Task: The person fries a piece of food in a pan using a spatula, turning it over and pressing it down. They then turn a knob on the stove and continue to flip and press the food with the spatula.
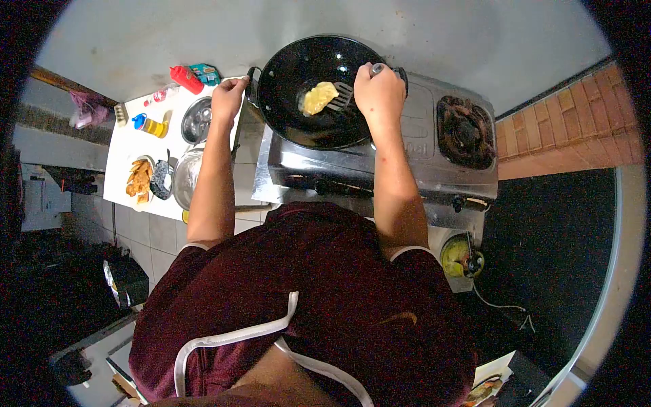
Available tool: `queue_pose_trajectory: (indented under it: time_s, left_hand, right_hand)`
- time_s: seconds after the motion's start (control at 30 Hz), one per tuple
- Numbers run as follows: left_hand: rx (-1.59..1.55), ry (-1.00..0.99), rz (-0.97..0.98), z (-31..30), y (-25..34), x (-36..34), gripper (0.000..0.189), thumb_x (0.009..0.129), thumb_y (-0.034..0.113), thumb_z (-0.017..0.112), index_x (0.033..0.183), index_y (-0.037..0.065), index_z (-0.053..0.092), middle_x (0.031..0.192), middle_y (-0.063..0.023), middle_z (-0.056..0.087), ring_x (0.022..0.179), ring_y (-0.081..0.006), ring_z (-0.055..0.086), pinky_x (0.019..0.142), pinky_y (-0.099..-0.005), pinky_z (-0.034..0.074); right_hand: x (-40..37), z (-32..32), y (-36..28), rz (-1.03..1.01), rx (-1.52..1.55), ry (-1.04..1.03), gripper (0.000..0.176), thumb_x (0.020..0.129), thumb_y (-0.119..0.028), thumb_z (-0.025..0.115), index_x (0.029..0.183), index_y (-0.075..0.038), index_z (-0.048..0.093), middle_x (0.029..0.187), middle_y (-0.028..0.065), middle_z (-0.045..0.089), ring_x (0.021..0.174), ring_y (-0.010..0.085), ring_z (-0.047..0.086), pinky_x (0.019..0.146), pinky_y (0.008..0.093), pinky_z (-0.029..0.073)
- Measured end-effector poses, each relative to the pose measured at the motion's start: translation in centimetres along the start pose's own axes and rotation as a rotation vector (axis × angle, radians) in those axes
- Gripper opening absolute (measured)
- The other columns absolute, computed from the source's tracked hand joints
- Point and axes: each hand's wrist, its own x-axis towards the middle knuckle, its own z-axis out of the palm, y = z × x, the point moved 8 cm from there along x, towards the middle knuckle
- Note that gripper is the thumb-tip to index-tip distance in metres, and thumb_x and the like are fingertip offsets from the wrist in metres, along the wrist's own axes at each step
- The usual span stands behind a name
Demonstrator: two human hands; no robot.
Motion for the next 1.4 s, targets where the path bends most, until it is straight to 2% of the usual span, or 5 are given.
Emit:
queue_pose_trajectory:
  time_s: [0.57,0.67,1.1,1.17,1.4]
  left_hand:
    - [-0.146,0.164,0.076,-4.6,2.4,-1.1,0.044,0.085,0.041,0.061,0.084,-0.003,0.065,0.073,-0.0043,0.061,0.069,-0.0094,0.051,0.065,-0.0256,0.042]
    - [-0.208,0.181,0.055,-5.9,3.3,-1.4,0.039,0.086,0.041,0.061,0.083,0.003,0.067,0.06,0.0052,0.045,0.055,-0.0044,0.035,0.05,-0.0213,0.027]
    - [-0.245,0.081,0.047,-4.5,2.4,-0.6,0.036,0.086,0.04,0.062,0.084,0.004,0.065,0.065,0.0063,0.045,0.057,-0.0047,0.035,0.053,-0.0199,0.028]
    - [-0.26,0.043,0.023,-4.0,2.3,-0.5,0.039,0.086,0.036,0.062,0.086,-0.003,0.065,0.075,-0.0029,0.061,0.071,-0.009,0.049,0.067,-0.0241,0.04]
    - [-0.188,-0.012,-0.001,-2.7,1.7,0.5,0.039,0.086,0.038,0.062,0.085,-0.001,0.065,0.069,0.0007,0.054,0.064,-0.0072,0.042,0.06,-0.0226,0.035]
  right_hand:
    - [-0.5,-0.4,-3.7,-0.066,0.121,0.087,0.035,0.085,-0.027,0.049,0.064,0.0,0.058,0.064,0.0223,0.059,0.066,0.0427,0.059,0.064,0.047,0.047]
    - [-1.2,-0.2,-4.4,-0.07,0.173,0.087,0.033,0.085,-0.027,0.05,0.066,-0.001,0.059,0.063,0.0211,0.059,0.065,0.0419,0.059,0.063,0.0466,0.047]
    - [-2.5,0.1,-2.1,-0.064,0.225,0.116,0.027,0.087,-0.028,0.053,0.079,-0.004,0.063,0.066,0.0177,0.061,0.066,0.0373,0.061,0.062,0.0417,0.047]
    - [-2.8,0.5,-1.1,-0.051,0.209,0.084,0.027,0.087,-0.029,0.053,0.082,-0.005,0.063,0.068,0.0172,0.062,0.069,0.0366,0.062,0.062,0.0409,0.047]
    - [-4.1,1.7,1.0,0.025,0.239,0.011,0.024,0.087,-0.028,0.056,0.084,-0.005,0.063,0.07,0.0174,0.062,0.068,0.0371,0.06,0.059,0.0391,0.046]
